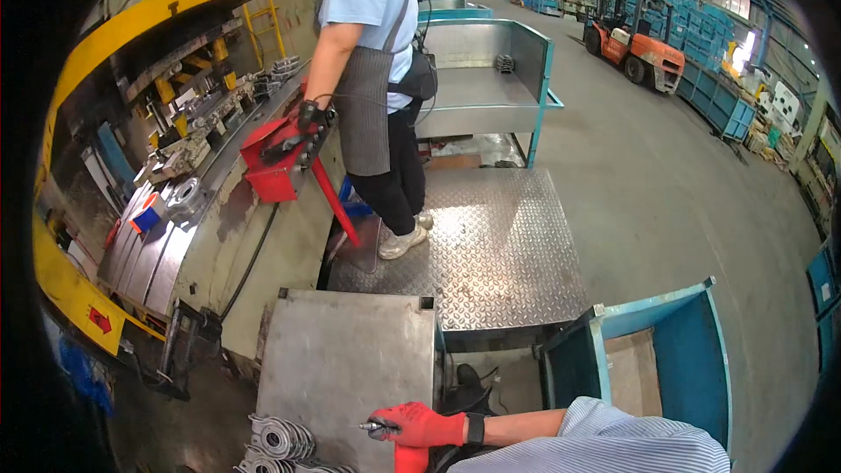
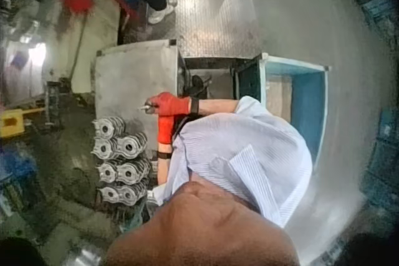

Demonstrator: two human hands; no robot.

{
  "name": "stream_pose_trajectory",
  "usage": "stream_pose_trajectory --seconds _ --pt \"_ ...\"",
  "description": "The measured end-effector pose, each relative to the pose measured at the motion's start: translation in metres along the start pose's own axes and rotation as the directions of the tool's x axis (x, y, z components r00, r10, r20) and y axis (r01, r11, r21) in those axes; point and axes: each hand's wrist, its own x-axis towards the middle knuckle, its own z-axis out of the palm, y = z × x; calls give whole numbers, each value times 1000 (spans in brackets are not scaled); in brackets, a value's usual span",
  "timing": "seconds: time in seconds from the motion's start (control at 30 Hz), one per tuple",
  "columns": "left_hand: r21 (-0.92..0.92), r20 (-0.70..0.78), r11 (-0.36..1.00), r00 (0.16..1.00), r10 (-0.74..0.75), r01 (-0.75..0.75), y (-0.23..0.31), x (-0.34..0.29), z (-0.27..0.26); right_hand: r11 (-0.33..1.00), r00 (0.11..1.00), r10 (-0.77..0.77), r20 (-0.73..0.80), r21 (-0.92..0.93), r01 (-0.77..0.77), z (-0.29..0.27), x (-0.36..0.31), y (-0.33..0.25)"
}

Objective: The recorder uses a marker to label or mark specific points on metal bearing housings on a worktable.

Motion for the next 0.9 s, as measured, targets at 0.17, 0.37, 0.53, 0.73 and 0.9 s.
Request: stream_pose_trajectory --seconds 0.17,0.37,0.53,0.73,0.9 --pt "193 -42 975 992 119 -109 -10 0 7 992 996 -65 61 108 58 8 3 -2" --pt "424 -32 879 966 257 -219 -14 -7 22 999 999 -34 42 14 33 8 -6 8" --pt "341 -280 883 862 424 -324 -17 -14 21 1000 995 -13 102 26 10 10 -1 3" --pt "76 -319 975 921 221 -208 -62 8 71 1000 992 1 128 0 -1 12 4 3" --pt "-38 -142 996 987 78 -84 -15 -7 25 996 983 50 175 68 -63 9 4 6"
